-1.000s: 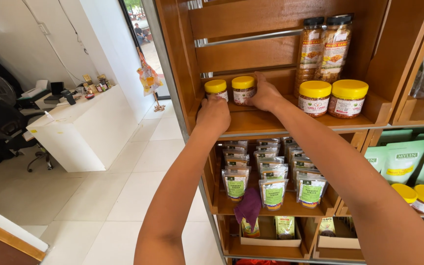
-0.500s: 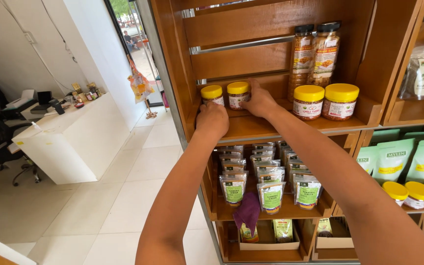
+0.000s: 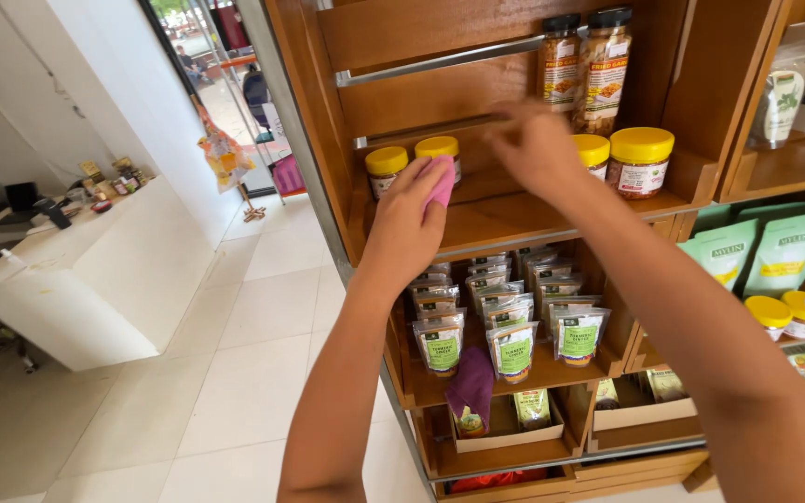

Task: Cleaning and dusting products on grocery store shelves using a cloth.

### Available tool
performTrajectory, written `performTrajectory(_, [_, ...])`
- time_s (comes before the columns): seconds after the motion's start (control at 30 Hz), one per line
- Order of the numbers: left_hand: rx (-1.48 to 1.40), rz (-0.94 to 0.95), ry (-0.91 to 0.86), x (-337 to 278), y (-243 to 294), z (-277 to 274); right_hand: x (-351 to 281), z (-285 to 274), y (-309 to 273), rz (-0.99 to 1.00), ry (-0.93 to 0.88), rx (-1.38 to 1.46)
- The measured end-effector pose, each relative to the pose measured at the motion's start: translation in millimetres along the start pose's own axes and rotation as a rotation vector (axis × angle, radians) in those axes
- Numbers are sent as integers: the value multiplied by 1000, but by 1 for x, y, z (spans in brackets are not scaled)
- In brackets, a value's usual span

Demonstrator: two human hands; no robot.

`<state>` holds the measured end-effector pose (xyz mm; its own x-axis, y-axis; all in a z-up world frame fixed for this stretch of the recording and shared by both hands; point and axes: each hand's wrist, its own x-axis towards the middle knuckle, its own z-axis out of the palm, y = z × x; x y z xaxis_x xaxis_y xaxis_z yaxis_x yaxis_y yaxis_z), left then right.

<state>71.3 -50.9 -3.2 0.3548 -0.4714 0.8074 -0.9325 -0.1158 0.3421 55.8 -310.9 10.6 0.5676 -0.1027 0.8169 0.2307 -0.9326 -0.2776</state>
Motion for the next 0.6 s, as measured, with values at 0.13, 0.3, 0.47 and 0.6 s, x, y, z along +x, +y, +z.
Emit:
performTrajectory(0.13, [-285, -66, 40, -19, 32, -8, -33, -64, -9, 81, 9, -320])
performTrajectory(0.3, [-522, -59, 111, -39, 24, 16, -65, -67, 15, -20, -27, -845])
performTrajectory(0.47, [-602, -65, 79, -39, 31, 33, -75, -65, 1, -132, -5, -733])
performTrajectory(0.6, [-578, -98, 78, -30, 46, 41, -77, -68, -10, -120, -11, -348])
